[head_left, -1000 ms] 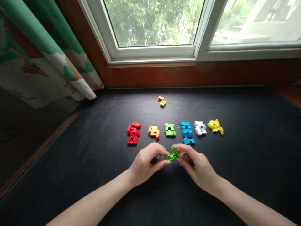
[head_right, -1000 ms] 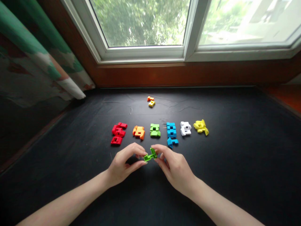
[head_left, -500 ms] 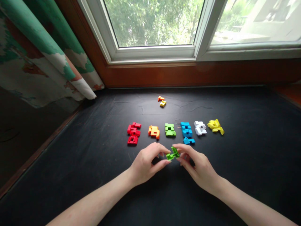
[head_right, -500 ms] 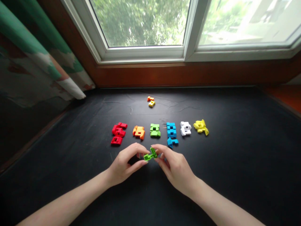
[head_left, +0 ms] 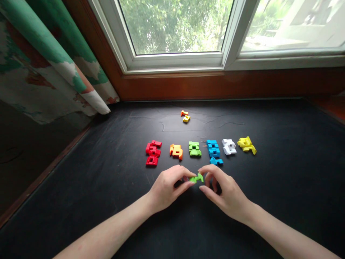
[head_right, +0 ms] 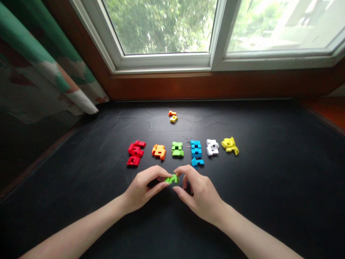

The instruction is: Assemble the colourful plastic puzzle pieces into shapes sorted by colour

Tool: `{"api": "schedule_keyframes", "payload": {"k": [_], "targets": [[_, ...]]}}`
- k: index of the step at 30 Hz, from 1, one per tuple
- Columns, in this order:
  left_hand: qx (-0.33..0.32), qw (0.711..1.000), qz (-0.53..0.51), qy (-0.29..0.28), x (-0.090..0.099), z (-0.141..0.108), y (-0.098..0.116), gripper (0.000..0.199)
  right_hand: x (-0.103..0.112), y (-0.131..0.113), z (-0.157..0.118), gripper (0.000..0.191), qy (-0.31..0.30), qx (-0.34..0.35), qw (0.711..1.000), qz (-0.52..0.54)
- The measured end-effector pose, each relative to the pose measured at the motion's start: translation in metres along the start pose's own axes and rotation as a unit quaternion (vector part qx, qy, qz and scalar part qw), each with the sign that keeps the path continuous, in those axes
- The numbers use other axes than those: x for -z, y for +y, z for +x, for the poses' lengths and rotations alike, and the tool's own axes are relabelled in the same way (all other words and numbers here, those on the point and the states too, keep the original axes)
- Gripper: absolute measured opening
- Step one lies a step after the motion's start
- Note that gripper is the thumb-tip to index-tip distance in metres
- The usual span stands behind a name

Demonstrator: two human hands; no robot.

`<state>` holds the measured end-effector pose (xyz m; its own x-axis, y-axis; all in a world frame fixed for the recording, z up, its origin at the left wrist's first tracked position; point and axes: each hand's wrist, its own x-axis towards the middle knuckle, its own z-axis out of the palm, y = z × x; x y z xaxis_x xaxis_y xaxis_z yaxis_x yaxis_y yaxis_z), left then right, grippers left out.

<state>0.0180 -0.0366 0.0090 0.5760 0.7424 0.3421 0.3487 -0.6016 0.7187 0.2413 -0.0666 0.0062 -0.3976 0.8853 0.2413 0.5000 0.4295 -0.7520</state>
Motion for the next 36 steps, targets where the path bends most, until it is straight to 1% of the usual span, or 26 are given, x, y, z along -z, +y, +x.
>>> {"api": "schedule_keyframes", "payload": {"k": [4,7,11,14,17,21,23,26,29,32,36], "targets": [[-0.035,0.999,-0.009,0.003,-0.001,0.0,-0.002,0.011,0.002,-0.002,0.001,0.021,-0.004,-0.013,1.0,-0.012],[-0.045,0.999,-0.011,0.01,-0.001,0.0,-0.002,0.009,0.002,-0.002,0.001,0.02,0.001,-0.015,1.0,-0.013],[-0.033,0.999,-0.012,0.013,0.0,0.001,-0.001,0.012,-0.001,0.0,0.0,0.024,0.01,-0.01,1.0,0.002],[-0.017,1.0,0.007,0.019,-0.001,0.002,0.0,0.014,-0.002,0.001,0.0,0.027,0.014,0.003,1.0,0.01],[-0.013,0.999,0.038,0.023,-0.001,0.003,0.001,0.011,-0.003,0.002,0.0,0.029,0.014,0.014,1.0,0.012],[-0.029,0.996,0.082,0.013,0.002,0.01,0.004,0.006,-0.002,0.0,0.001,0.029,0.026,0.023,0.999,0.01],[-0.035,0.994,0.106,0.016,0.005,0.016,0.005,0.007,0.0,-0.002,0.001,0.028,0.048,0.029,0.998,0.016],[-0.036,0.988,0.145,0.035,0.007,0.027,0.003,0.009,0.003,-0.004,0.002,0.023,0.104,0.041,0.993,0.025],[-0.063,0.976,0.201,0.047,0.003,0.038,-0.002,0.009,0.006,-0.005,0.002,0.021,0.145,0.055,0.988,0.024],[-0.094,0.96,0.261,0.045,-0.004,0.046,-0.007,0.012,0.008,-0.005,0.003,0.021,0.151,0.063,0.986,0.019],[-0.102,0.94,0.323,0.042,-0.011,0.052,-0.012,0.012,0.008,-0.006,0.004,0.022,0.155,0.073,0.985,0.006]]}}
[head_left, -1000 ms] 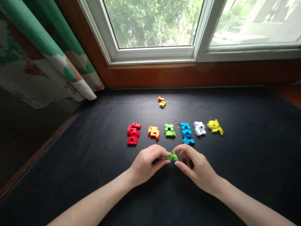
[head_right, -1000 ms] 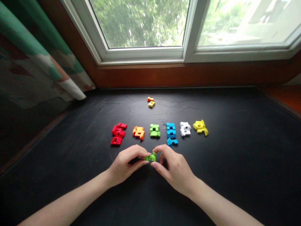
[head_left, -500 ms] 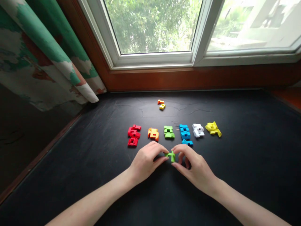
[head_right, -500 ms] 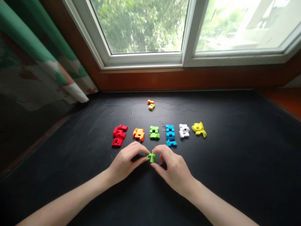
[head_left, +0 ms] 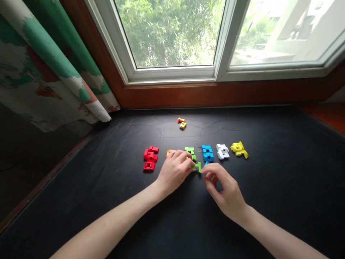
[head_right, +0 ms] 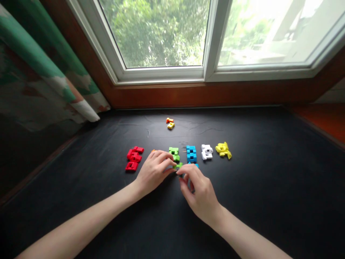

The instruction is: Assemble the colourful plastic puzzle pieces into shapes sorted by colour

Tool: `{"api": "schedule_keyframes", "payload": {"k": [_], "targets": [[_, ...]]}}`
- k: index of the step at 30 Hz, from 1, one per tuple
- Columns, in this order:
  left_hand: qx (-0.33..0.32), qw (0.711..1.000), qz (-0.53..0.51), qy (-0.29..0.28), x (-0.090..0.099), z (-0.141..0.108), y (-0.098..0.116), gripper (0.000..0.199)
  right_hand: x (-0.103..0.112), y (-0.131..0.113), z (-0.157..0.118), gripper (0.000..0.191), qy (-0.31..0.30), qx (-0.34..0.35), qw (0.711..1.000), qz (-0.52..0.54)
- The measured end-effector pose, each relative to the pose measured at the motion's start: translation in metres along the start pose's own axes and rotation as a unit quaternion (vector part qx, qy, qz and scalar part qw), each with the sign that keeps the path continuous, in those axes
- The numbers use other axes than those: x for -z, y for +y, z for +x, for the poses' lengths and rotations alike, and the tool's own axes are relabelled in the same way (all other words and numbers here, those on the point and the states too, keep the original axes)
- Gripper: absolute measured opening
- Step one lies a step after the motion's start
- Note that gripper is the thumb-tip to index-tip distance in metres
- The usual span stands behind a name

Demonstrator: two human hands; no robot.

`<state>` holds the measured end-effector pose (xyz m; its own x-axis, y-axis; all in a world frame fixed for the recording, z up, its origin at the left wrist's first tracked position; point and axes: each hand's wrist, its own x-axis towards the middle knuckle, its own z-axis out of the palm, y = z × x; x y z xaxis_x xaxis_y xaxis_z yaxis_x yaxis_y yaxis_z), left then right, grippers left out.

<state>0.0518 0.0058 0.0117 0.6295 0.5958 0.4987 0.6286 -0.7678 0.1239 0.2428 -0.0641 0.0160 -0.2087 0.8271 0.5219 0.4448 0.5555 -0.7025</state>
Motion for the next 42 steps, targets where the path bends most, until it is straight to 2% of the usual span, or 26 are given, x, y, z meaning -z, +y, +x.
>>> {"api": "schedule_keyframes", "payload": {"k": [16,32,38,42], "targets": [[0.056,0.997,0.049,-0.001,0.0,0.003,-0.003,0.013,0.0,-0.002,0.0,0.025,-0.019,0.008,1.0,-0.003],[0.067,0.996,0.066,-0.002,-0.004,0.005,-0.002,0.017,-0.001,-0.002,-0.001,0.026,-0.035,0.009,0.999,0.001],[0.064,0.996,0.055,-0.002,-0.007,0.007,-0.001,0.014,-0.002,-0.002,-0.001,0.026,-0.04,0.008,0.999,0.002],[0.078,0.996,0.052,-0.012,-0.008,0.012,0.0,0.027,-0.002,-0.002,-0.001,0.025,-0.04,0.011,0.999,0.002]]}}
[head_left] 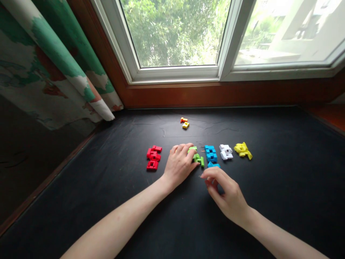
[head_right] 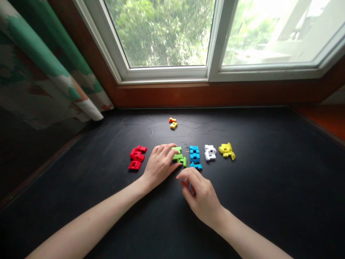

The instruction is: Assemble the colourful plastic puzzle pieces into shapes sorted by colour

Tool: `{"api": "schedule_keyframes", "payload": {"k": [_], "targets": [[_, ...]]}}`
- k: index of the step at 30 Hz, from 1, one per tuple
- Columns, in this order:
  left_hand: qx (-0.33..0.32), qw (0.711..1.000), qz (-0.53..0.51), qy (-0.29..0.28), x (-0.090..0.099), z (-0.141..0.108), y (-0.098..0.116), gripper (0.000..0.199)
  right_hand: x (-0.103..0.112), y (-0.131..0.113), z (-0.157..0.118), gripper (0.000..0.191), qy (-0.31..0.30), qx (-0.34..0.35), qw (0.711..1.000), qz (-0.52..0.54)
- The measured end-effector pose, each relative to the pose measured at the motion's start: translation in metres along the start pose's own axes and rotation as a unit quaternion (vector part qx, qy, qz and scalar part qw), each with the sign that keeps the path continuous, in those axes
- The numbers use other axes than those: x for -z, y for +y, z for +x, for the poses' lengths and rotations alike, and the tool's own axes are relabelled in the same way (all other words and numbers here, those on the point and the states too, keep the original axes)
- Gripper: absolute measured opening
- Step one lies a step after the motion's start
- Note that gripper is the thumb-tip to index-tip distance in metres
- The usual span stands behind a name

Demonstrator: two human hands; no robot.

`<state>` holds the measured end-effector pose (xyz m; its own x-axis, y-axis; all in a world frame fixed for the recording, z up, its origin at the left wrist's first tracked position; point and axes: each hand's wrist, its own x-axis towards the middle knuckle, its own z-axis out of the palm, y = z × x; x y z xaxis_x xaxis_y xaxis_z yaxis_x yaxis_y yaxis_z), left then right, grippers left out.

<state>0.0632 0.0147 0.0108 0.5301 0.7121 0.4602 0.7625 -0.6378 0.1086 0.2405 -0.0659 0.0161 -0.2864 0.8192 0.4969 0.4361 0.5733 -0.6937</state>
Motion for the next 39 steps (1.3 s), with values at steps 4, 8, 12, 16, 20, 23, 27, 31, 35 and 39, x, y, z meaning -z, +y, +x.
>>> {"api": "schedule_keyframes", "payload": {"k": [4,8,12,16,20,23,27,31,35,39], "targets": [[0.007,0.999,-0.018,-0.026,-0.001,0.003,0.001,0.034,0.0,-0.001,0.0,0.026,0.0,0.004,1.0,0.002],[0.001,0.999,-0.037,-0.038,0.0,0.003,-0.001,0.026,0.001,-0.002,0.001,0.027,0.0,0.008,1.0,0.002],[0.001,0.998,-0.05,-0.036,0.001,0.002,-0.003,0.022,0.002,-0.002,0.001,0.027,0.0,0.011,1.0,-0.003],[0.005,0.997,-0.061,-0.04,0.002,0.002,-0.005,0.021,0.002,-0.001,-0.001,0.027,-0.004,0.006,1.0,-0.006],[-0.013,0.996,-0.078,-0.045,0.003,0.001,-0.011,0.024,0.002,0.001,-0.002,0.025,-0.01,-0.001,1.0,-0.007],[-0.027,0.995,-0.085,-0.051,0.005,-0.001,-0.016,0.027,0.002,0.001,-0.002,0.025,-0.013,-0.004,1.0,-0.008],[-0.018,0.995,-0.074,-0.068,0.01,-0.002,-0.024,0.033,0.002,0.001,-0.002,0.026,-0.015,-0.001,1.0,-0.004],[-0.005,0.994,-0.072,-0.081,0.009,-0.002,-0.032,0.037,0.002,0.001,-0.003,0.026,-0.019,-0.003,1.0,-0.001],[-0.007,0.992,-0.088,-0.092,0.006,-0.001,-0.036,0.04,0.001,0.003,-0.003,0.026,-0.019,-0.003,1.0,0.001],[-0.008,0.99,-0.098,-0.098,0.006,0.001,-0.036,0.04,0.001,0.003,-0.004,0.026,-0.02,0.0,1.0,0.001]]}}
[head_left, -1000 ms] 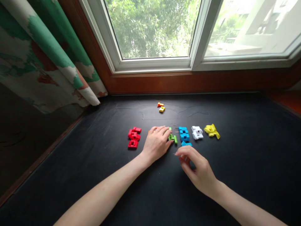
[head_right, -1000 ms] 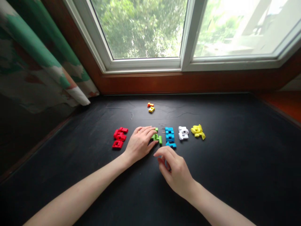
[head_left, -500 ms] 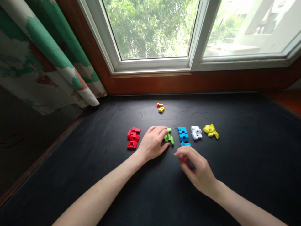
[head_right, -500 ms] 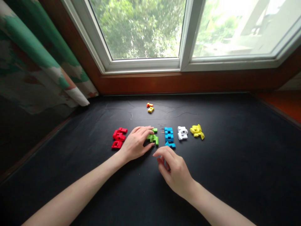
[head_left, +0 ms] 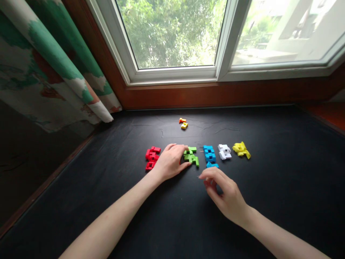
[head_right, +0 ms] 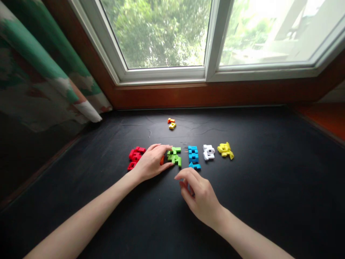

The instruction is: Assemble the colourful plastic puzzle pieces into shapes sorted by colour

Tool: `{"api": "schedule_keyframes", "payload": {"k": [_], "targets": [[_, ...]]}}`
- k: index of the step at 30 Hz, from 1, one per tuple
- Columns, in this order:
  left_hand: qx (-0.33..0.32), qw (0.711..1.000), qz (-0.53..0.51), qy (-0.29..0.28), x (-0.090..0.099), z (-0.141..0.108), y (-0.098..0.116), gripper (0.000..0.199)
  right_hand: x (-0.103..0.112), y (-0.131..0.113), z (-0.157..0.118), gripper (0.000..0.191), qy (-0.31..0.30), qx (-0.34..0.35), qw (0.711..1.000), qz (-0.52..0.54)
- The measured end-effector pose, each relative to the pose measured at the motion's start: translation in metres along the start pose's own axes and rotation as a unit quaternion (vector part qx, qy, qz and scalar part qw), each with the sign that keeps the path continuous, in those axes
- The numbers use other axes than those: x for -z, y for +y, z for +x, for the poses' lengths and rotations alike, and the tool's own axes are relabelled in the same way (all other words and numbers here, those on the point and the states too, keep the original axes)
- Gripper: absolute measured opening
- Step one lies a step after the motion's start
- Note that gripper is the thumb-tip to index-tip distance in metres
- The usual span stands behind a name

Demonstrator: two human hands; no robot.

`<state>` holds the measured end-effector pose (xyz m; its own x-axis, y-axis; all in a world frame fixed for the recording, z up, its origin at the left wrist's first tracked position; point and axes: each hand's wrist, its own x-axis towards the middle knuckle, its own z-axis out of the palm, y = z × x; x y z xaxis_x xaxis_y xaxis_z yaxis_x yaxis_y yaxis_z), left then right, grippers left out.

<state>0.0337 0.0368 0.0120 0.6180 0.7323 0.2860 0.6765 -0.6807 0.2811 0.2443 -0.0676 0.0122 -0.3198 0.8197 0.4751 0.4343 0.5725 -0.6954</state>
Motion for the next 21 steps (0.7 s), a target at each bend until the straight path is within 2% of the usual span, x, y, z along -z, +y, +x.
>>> {"api": "schedule_keyframes", "payload": {"k": [7,12,17,21], "targets": [[-0.005,1.0,-0.019,-0.019,0.002,-0.002,0.004,0.045,0.0,0.0,0.002,0.026,0.001,0.002,1.0,-0.001],[0.005,0.998,-0.034,-0.043,0.02,0.005,0.007,0.047,0.001,-0.001,0.002,0.026,-0.002,0.003,1.0,0.005],[0.068,0.997,0.011,-0.023,0.036,0.042,-0.012,0.037,0.002,-0.002,0.001,0.029,-0.009,0.002,1.0,0.013],[0.159,0.983,0.084,-0.034,0.027,0.085,-0.032,0.038,0.002,0.0,0.002,0.029,-0.008,-0.001,1.0,0.019]]}}
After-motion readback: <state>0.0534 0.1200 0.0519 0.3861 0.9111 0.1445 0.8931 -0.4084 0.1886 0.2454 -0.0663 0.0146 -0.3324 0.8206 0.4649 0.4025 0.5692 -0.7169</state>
